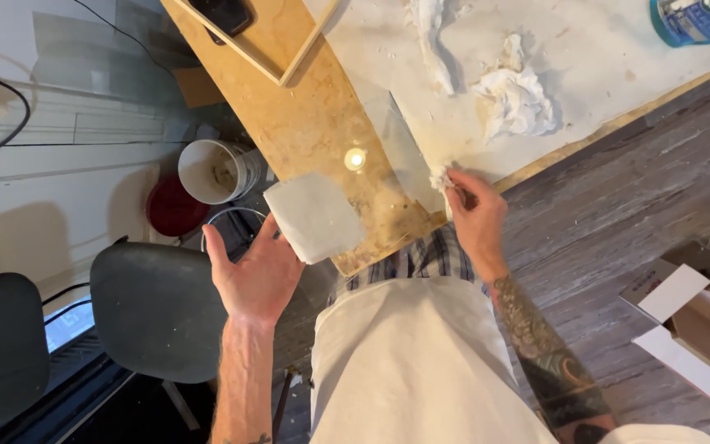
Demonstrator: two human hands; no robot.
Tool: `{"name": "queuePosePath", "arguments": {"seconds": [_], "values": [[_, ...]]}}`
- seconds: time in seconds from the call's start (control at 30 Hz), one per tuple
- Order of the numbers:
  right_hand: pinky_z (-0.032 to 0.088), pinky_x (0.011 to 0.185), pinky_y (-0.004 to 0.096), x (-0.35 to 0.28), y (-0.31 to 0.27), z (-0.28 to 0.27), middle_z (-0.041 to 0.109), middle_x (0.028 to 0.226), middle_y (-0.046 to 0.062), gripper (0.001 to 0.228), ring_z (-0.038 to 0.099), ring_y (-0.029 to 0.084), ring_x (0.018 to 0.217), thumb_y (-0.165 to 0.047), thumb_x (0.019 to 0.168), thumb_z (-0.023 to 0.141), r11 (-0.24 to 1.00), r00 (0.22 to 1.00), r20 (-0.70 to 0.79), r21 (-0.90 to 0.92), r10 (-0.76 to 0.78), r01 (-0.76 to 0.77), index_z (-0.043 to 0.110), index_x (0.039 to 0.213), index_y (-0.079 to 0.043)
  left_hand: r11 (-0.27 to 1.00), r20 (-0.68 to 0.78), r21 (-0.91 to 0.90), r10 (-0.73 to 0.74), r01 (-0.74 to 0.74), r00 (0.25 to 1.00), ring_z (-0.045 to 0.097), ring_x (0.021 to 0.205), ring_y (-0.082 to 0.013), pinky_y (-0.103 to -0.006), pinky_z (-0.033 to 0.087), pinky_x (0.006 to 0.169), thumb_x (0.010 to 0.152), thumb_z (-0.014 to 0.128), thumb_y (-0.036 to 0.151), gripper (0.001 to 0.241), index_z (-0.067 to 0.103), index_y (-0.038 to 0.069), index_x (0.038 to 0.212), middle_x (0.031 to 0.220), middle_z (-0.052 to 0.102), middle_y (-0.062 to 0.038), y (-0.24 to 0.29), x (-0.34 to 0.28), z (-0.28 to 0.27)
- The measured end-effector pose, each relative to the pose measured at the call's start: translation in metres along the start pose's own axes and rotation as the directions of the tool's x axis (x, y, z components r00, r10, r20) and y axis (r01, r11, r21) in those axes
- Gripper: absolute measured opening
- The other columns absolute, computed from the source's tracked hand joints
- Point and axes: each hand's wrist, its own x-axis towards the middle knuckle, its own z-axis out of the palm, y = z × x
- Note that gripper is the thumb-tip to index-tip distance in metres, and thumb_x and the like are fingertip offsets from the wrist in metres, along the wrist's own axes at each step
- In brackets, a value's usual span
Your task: Cleaning glass panes with spray and paper towels before inserting them into wooden frames for assembly.
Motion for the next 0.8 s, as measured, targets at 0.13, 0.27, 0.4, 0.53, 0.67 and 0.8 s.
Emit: {"name": "queuePosePath", "arguments": {"seconds": [0.13,0.27,0.4,0.53,0.67,0.8], "values": [[0.059,0.075,0.036,-0.040,-0.035,0.017,0.075,0.098,0.013,0.022,0.073,0.031,0.087,-0.005,0.091,0.075,0.998,0.994,0.097,-0.013,-0.052,0.054,0.079,0.111,-0.009,1.000,0.030,0.008,-0.002,0.001,1.000,0.049,0.134,-0.0402,-0.0533,0.030,0.117,0.072,0.028,0.089,0.116,0.036,0.006,0.152,0.151,0.047,-0.021,-0.001,0.001,-0.004],[0.057,0.105,0.035,-0.096,-0.171,0.026,0.073,0.122,0.008,0.024,0.071,0.022,0.113,-0.003,0.099,0.060,0.906,0.843,0.472,0.421,-0.259,0.043,0.068,0.121,-0.008,0.986,0.171,-0.132,-0.079,0.102,0.982,0.057,0.121,-0.0399,-0.0487,0.045,0.097,0.084,0.038,0.084,0.106,0.048,0.001,0.148,0.138,0.058,-0.025,0.002,-0.001,-0.016],[0.059,0.078,0.024,-0.077,-0.164,0.020,0.068,0.121,0.006,0.035,0.065,0.012,0.087,0.001,0.098,0.067,0.857,0.731,0.568,0.513,-0.379,0.046,0.066,0.129,-0.013,0.969,0.079,-0.229,-0.074,0.090,0.994,0.062,0.116,-0.0355,-0.0422,0.055,0.091,0.082,0.049,0.079,0.102,0.047,0.000,0.147,0.134,0.059,-0.024,0.001,-0.003,-0.002],[0.060,0.076,0.038,-0.001,-0.038,0.009,0.074,0.109,0.014,0.020,0.072,0.029,0.096,-0.004,0.094,0.069,0.971,0.990,0.126,0.238,-0.058,0.027,0.075,0.112,-0.007,0.999,0.213,-0.037,-0.004,0.012,0.977,0.059,0.123,-0.0362,-0.0504,0.037,0.111,0.077,0.029,0.091,0.108,0.047,0.010,0.145,0.143,0.055,-0.019,-0.003,0.004,-0.018],[0.059,0.075,0.037,0.017,-0.003,0.016,0.072,0.108,0.010,0.028,0.070,0.029,0.097,-0.004,0.096,0.067,1.000,0.999,0.052,-0.026,0.013,-0.012,0.076,0.122,-0.011,1.000,0.230,-0.028,-0.002,0.008,0.973,0.061,0.120,-0.0350,-0.0473,0.039,0.111,0.079,0.026,0.092,0.105,0.051,0.010,0.140,0.140,0.057,-0.019,-0.005,0.005,-0.020],[0.058,0.077,0.038,-0.031,-0.142,0.059,0.070,0.104,0.016,0.029,0.069,0.033,0.098,0.003,0.090,0.068,0.985,0.995,0.091,0.169,-0.051,0.035,0.076,0.116,-0.007,0.999,0.215,-0.038,-0.009,0.018,0.977,0.063,0.117,-0.0331,-0.0456,0.044,0.106,0.078,0.032,0.091,0.105,0.047,0.008,0.140,0.138,0.056,-0.021,-0.005,0.004,-0.020]]}}
